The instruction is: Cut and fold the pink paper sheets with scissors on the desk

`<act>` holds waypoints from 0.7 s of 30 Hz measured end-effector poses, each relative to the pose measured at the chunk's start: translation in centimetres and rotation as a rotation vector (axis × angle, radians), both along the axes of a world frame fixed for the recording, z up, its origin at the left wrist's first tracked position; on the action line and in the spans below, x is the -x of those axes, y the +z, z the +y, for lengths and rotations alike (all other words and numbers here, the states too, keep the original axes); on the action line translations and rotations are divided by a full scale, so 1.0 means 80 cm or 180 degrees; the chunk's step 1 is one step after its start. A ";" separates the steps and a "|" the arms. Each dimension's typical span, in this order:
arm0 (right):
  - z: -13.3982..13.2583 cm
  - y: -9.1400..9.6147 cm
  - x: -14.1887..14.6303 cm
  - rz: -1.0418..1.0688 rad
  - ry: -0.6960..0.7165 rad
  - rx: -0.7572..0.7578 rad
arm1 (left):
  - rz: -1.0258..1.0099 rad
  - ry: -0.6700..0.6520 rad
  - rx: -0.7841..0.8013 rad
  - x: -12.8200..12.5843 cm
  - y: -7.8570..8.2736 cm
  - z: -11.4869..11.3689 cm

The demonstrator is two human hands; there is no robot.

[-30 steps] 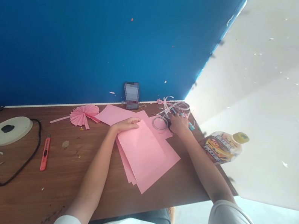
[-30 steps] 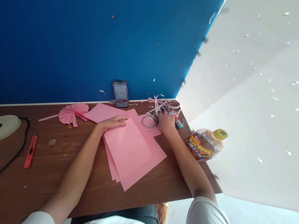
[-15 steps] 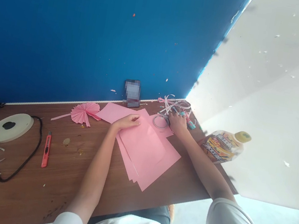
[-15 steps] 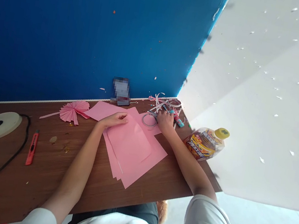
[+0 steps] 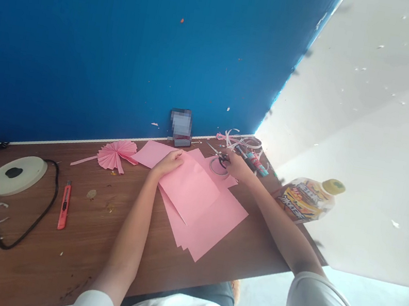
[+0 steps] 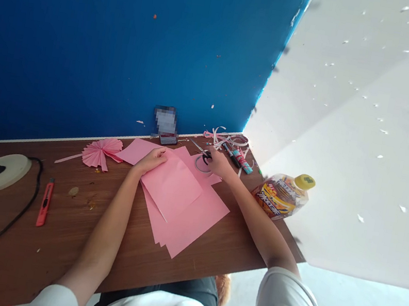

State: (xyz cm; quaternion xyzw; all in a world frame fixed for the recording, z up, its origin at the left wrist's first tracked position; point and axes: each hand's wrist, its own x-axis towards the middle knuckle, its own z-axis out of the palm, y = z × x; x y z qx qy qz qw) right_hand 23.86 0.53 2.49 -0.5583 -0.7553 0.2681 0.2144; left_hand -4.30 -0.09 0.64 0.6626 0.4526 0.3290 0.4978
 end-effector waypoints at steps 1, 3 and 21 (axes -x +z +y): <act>-0.002 0.001 0.005 0.0327 0.0127 0.0026 | -0.0029 0.0061 -0.0021 -0.001 0.000 0.000; -0.006 0.002 0.015 0.0734 0.0317 0.0101 | -0.0056 0.0138 -0.0093 -0.003 0.000 0.000; -0.019 -0.021 0.051 0.1781 0.0137 0.1220 | 0.0006 0.0476 -0.0455 0.000 -0.009 0.008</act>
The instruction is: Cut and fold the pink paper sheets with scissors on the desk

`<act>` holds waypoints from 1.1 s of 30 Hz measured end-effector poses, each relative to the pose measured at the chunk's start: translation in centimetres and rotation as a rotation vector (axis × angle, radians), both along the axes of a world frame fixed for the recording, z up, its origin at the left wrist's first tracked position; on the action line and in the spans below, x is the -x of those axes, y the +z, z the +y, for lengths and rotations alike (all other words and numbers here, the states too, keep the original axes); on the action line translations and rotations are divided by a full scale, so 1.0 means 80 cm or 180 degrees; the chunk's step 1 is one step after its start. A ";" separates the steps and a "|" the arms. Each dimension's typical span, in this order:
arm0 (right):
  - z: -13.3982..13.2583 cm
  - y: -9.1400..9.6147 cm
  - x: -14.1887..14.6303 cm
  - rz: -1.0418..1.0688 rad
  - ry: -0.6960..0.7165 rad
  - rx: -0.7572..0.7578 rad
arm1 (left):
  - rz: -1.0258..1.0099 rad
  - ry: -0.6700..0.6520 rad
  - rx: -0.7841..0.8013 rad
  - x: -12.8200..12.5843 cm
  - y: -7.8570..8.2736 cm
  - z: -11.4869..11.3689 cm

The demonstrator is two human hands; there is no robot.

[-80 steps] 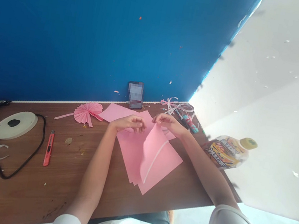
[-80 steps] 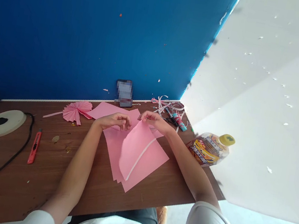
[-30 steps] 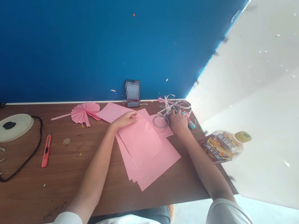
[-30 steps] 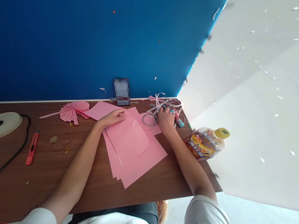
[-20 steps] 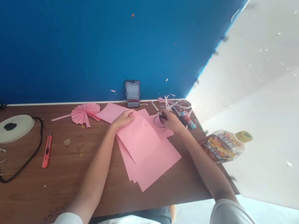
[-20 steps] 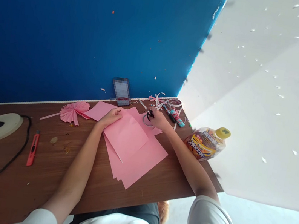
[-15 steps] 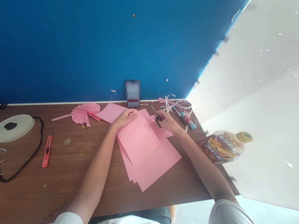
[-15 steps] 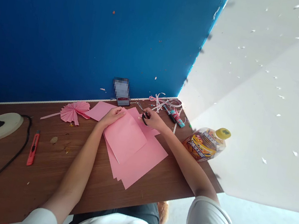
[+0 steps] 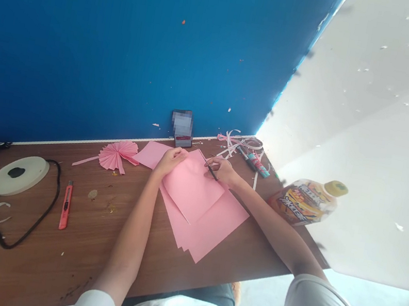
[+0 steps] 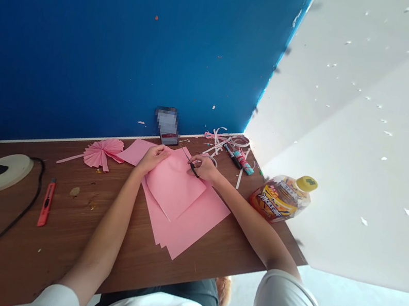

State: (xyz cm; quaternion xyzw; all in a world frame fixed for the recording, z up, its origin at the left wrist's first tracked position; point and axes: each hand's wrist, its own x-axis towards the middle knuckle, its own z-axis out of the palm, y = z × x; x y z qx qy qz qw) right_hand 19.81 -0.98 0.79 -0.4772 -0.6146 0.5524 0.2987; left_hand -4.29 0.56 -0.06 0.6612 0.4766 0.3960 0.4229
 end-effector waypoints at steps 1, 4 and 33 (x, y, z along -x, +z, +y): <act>0.001 -0.002 -0.001 0.0035 -0.0032 0.0048 | -0.0043 -0.0019 -0.0008 0.000 -0.002 0.001; 0.004 -0.008 -0.004 0.0093 0.0003 0.0188 | -0.0106 -0.0097 -0.0082 0.005 -0.010 0.004; 0.008 0.036 -0.034 -0.0524 0.0570 0.0121 | -0.0612 0.0193 0.0193 0.040 -0.023 0.003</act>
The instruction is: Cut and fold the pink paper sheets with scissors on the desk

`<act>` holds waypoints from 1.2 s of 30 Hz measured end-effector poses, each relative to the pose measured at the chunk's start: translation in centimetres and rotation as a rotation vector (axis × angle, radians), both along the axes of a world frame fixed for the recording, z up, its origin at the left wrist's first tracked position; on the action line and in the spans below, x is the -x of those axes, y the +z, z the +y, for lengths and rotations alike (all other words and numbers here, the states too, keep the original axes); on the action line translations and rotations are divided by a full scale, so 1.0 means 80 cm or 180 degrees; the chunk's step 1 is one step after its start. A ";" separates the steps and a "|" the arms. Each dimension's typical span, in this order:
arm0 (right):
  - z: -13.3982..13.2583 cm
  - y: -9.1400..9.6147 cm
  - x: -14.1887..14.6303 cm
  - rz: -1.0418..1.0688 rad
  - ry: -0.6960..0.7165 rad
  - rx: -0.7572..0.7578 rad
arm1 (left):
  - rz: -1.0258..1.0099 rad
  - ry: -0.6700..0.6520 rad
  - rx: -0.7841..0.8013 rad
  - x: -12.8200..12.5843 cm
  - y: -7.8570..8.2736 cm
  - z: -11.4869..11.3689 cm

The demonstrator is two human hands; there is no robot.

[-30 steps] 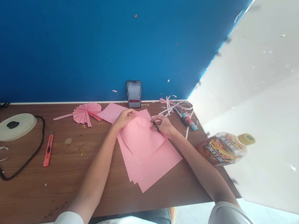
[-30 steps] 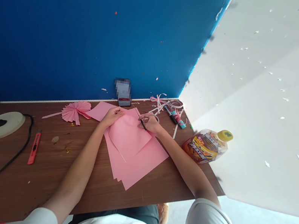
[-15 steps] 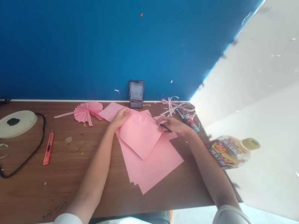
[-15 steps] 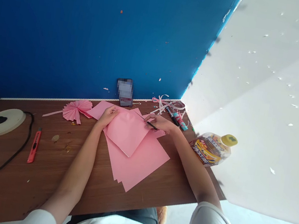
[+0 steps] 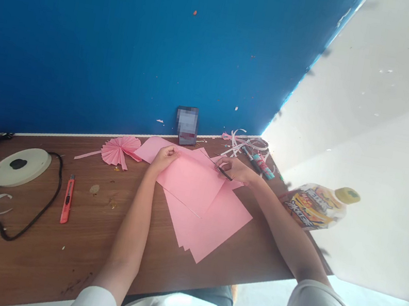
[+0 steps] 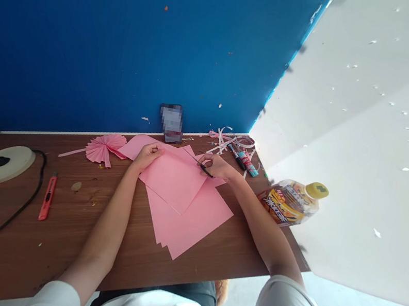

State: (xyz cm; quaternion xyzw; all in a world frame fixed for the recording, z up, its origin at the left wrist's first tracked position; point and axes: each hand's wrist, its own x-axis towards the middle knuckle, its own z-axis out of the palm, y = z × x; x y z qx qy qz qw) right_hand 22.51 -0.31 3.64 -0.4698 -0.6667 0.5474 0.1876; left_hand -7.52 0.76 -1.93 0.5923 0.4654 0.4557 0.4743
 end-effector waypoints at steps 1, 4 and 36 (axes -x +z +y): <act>0.000 0.000 0.000 0.0030 0.0036 -0.0007 | 0.0005 -0.0014 -0.0006 0.001 0.000 0.000; 0.002 -0.004 -0.002 0.0150 0.0071 -0.0010 | -0.0038 -0.0014 0.0026 0.002 -0.002 0.001; -0.003 0.044 -0.041 -0.0411 0.0006 -0.0079 | -0.0324 0.0155 0.0352 0.001 -0.003 0.005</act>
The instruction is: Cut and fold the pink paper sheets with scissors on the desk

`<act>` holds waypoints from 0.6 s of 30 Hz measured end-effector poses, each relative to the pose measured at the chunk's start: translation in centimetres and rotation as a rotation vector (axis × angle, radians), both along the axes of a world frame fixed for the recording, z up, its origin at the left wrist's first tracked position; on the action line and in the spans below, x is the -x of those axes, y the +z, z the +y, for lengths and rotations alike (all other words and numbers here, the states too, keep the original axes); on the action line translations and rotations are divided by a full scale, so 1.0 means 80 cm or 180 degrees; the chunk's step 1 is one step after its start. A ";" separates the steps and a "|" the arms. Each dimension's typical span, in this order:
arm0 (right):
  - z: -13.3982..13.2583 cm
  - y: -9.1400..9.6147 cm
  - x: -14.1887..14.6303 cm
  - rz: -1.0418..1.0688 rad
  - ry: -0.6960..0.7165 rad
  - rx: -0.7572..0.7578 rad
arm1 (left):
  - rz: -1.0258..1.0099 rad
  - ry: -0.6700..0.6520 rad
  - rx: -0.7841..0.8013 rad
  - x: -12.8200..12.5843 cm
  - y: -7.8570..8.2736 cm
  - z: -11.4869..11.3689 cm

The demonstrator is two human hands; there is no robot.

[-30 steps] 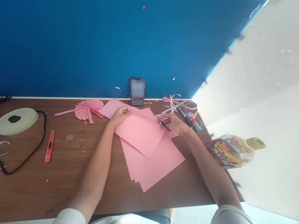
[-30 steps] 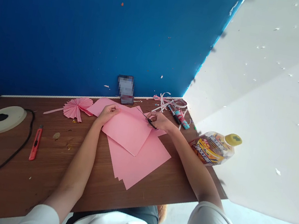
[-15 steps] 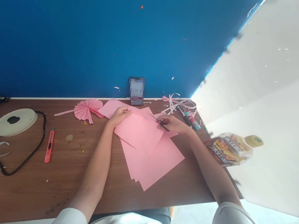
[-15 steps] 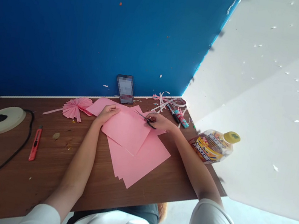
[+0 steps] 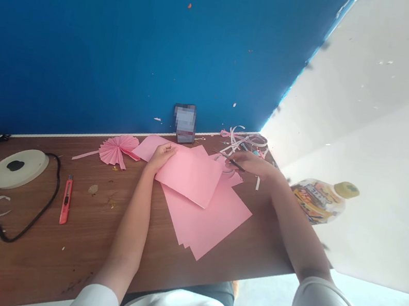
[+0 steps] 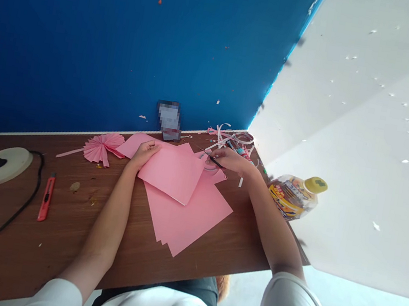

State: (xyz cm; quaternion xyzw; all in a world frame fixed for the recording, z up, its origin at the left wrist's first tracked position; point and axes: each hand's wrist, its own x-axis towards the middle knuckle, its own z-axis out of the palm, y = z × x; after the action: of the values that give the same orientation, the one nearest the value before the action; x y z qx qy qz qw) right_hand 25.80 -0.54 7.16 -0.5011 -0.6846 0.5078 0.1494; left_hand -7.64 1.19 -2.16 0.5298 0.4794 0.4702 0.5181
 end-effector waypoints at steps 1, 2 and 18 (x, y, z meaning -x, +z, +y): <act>0.001 -0.004 0.002 -0.0013 0.0051 -0.0028 | 0.0015 -0.0008 0.0009 0.000 0.000 0.000; 0.001 -0.008 0.005 -0.0013 0.0093 -0.0023 | 0.0032 -0.0025 0.0024 0.001 0.000 -0.001; -0.003 -0.015 0.011 0.0040 0.0569 0.0135 | 0.0006 -0.0125 0.0055 0.001 0.004 -0.003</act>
State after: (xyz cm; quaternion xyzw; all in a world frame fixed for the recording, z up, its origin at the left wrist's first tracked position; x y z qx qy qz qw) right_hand 24.94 -0.76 5.98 -0.4379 -0.7147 0.5367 0.0972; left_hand -7.72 0.92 -1.87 0.5351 0.4734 0.4553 0.5313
